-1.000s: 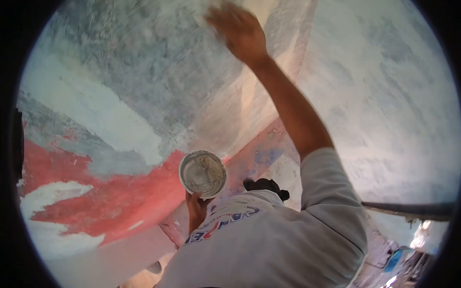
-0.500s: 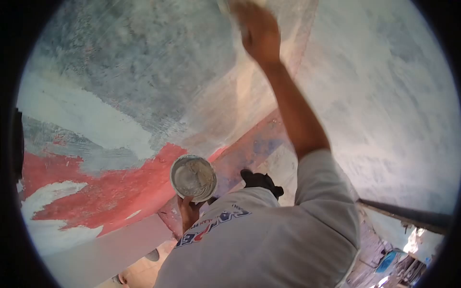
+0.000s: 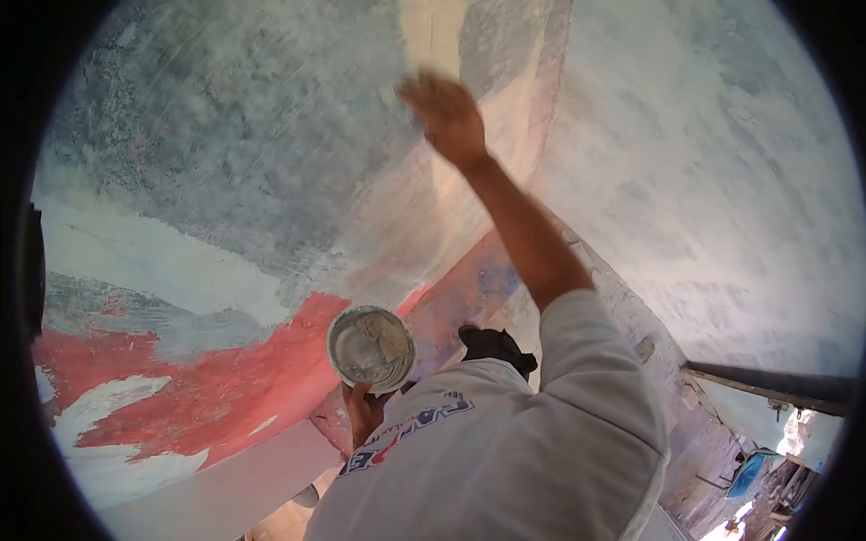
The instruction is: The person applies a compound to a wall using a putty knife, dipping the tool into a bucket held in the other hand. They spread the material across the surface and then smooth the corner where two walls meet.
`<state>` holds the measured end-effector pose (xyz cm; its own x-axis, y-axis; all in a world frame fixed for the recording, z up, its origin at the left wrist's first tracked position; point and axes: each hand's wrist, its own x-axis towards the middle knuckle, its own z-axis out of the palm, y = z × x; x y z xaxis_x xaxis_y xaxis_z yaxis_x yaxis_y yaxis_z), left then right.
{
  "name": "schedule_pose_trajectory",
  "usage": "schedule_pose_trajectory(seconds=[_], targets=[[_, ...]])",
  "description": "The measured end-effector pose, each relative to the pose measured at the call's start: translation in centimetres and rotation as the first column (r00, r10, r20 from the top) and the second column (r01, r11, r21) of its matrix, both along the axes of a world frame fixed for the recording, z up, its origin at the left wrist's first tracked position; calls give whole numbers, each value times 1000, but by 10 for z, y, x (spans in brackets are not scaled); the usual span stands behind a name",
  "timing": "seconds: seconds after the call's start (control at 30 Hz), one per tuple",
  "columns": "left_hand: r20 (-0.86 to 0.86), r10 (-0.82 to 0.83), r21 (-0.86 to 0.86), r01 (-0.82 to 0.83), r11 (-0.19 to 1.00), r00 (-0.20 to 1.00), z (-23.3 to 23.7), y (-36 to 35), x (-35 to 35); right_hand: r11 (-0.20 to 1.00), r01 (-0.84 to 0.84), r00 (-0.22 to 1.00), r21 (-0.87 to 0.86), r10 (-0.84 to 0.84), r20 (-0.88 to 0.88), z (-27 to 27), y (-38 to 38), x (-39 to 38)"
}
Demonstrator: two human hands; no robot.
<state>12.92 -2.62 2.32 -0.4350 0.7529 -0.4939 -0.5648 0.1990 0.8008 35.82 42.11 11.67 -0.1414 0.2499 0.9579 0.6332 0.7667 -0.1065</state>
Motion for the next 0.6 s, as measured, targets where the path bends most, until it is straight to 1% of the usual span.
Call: schedule_pose_trajectory(seconds=[0.03,0.07,0.1,0.17,0.23,0.27,0.3,0.33,0.37,0.4,0.43,0.47,0.5,0.53,0.57,0.6], targets=[[4,-5,2,5,1000,1000,5,0,1,995,-64,998,-83,64,0,-47,-5,-6],[4,-39,60,38,997,999,6,-3,1,985,-90,996,-148,91,-3,-84,-15,-10],[0,-38,64,38,997,999,3,-2,0,969,-44,999,-243,50,21,-108,-33,-14],[-77,-24,28,26,999,997,-7,-2,-4,904,-25,995,-427,64,78,-154,-60,-14],[-55,-18,7,19,1000,998,-15,-1,-12,722,-66,995,-689,97,6,-225,-87,-9],[-664,-350,-169,323,931,661,-54,-20,-37,695,-78,994,-714,2,-107,-295,-101,-10],[-455,-168,-42,168,985,875,-48,-15,-32,435,-6,996,-901,-76,-43,-317,-127,7],[-175,9,59,1,998,985,-34,-1,-16,520,182,966,-834,-255,52,-368,-152,18],[-40,56,81,-53,995,998,-23,6,-7,584,167,966,-794,-260,11,-347,-96,4],[104,93,74,-101,992,990,-23,3,-5,592,92,960,-801,-265,-86,-394,-132,25],[-520,-125,138,228,964,845,-45,-17,-18,586,20,948,-810,-269,-171,-439,-165,54],[-932,-190,-14,492,871,310,-60,-25,-29,575,-52,928,-817,-274,-252,-484,-195,84],[-938,-164,9,496,868,305,-61,-10,-34,562,-124,902,-818,-279,-329,-549,-244,138],[-882,-176,43,447,894,437,-61,1,-38,544,-199,871,-815,-283,-401,-585,-263,160],[-805,-185,64,392,918,564,-59,8,-39,520,-273,836,-810,-289,-467,-611,-272,195],[-706,-188,73,334,940,683,-57,12,-38,490,-344,798,-801,-297,-525,-628,-281,212]])
